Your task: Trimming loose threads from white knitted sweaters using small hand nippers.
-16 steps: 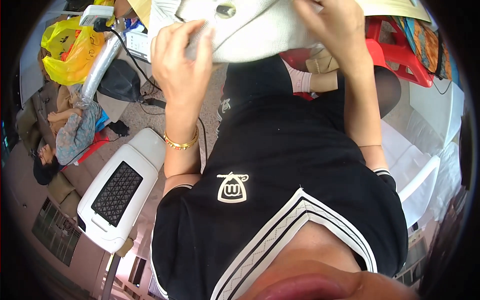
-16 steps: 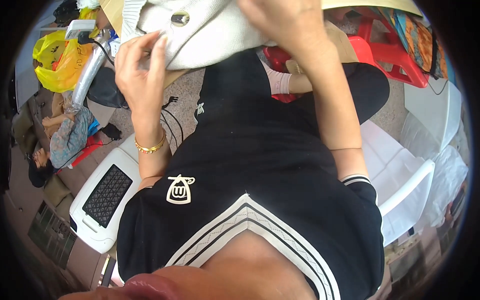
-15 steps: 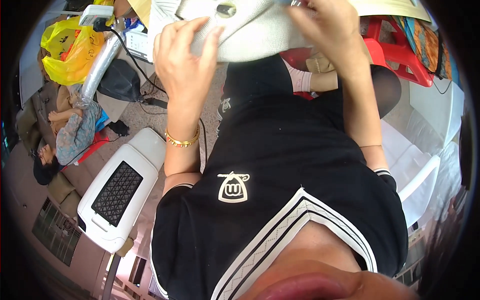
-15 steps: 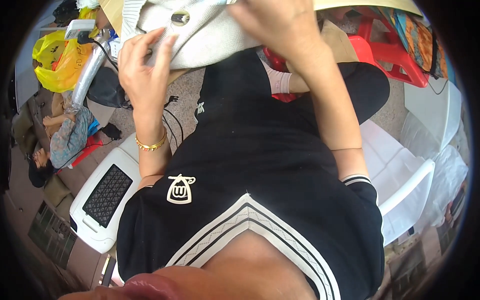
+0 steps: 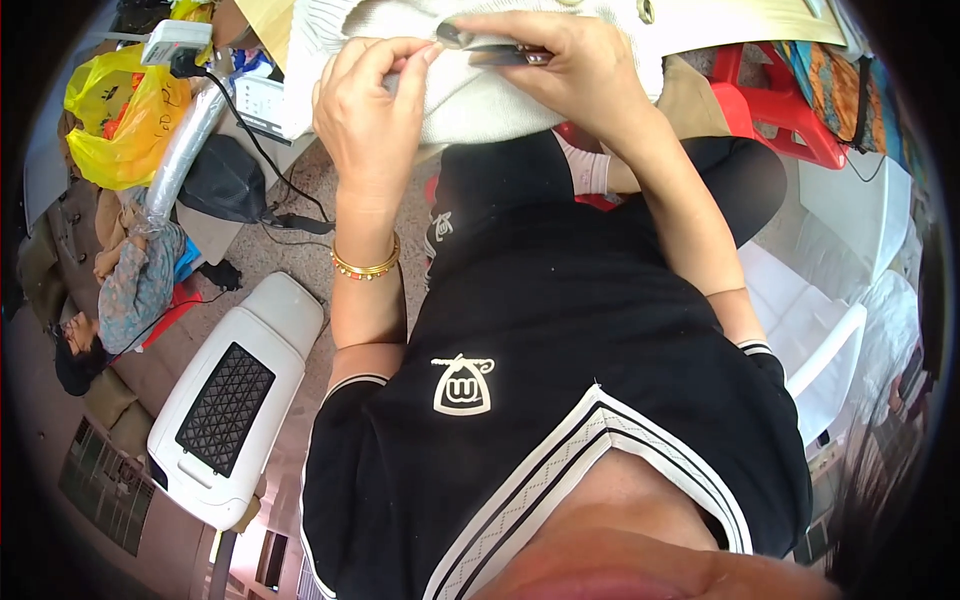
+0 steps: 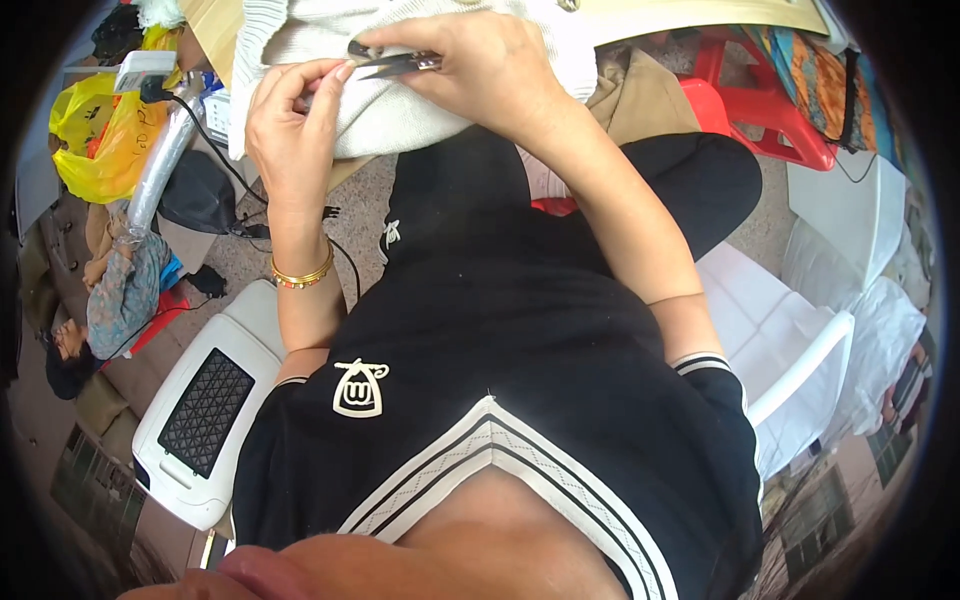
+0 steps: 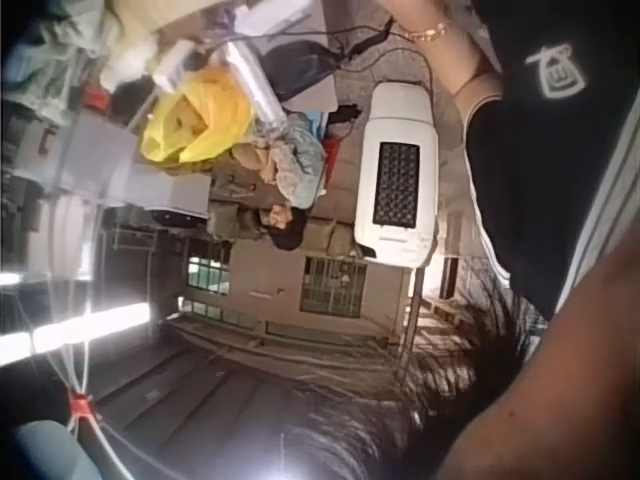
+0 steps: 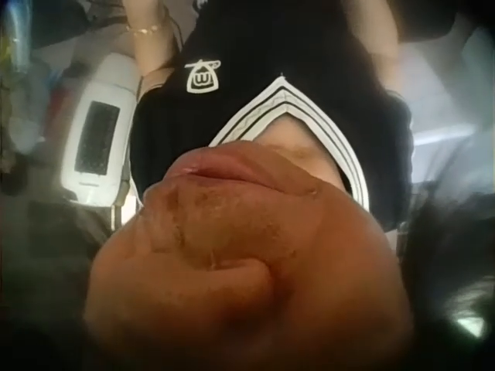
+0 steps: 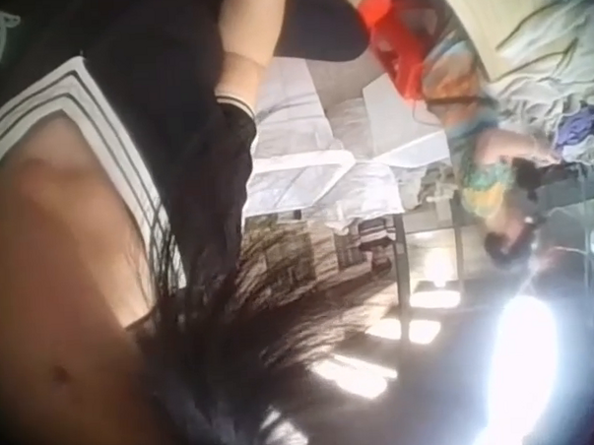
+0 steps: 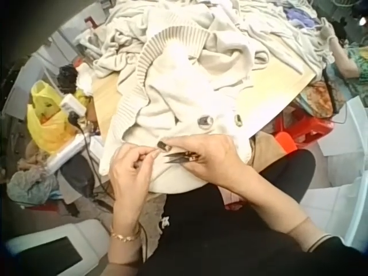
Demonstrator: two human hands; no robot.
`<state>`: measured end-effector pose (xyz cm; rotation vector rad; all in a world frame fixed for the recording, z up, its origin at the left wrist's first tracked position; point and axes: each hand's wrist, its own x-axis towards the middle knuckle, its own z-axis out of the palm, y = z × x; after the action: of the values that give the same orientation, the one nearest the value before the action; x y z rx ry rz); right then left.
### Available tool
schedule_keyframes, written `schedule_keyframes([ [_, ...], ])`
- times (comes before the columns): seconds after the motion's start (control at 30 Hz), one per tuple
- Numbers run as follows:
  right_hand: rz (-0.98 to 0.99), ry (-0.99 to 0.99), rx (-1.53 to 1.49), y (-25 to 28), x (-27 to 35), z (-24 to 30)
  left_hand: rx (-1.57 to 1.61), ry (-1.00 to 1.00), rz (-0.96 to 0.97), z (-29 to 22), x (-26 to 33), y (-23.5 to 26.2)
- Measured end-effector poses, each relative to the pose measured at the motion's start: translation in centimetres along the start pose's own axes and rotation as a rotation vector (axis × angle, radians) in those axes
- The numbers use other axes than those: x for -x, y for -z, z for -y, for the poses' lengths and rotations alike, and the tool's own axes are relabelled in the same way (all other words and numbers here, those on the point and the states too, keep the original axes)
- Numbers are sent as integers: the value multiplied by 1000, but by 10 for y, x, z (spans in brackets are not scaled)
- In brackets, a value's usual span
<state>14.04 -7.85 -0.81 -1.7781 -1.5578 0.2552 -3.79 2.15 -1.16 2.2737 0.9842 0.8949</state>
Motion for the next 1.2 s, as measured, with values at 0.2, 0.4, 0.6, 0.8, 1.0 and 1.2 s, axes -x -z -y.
schedule_keyframes([
  [0.2,-13,12,-95,-3,-7,1,-113,-128,-7,4,6,-1],
  [0.4,28,3,171,0,-3,8,-77,-74,-33,9,12,-5],
  [0.6,4,1,124,-7,0,-2,-112,-6,-6,-10,5,-1],
  [0.8,-24,-57,56,-8,-5,3,85,104,43,-1,-1,0],
  [1.0,-59,2,-77,1,-14,11,79,-215,-82,6,2,-1],
  [1.2,155,-288,-263,11,-30,12,274,-282,7,-1,-3,-2],
])
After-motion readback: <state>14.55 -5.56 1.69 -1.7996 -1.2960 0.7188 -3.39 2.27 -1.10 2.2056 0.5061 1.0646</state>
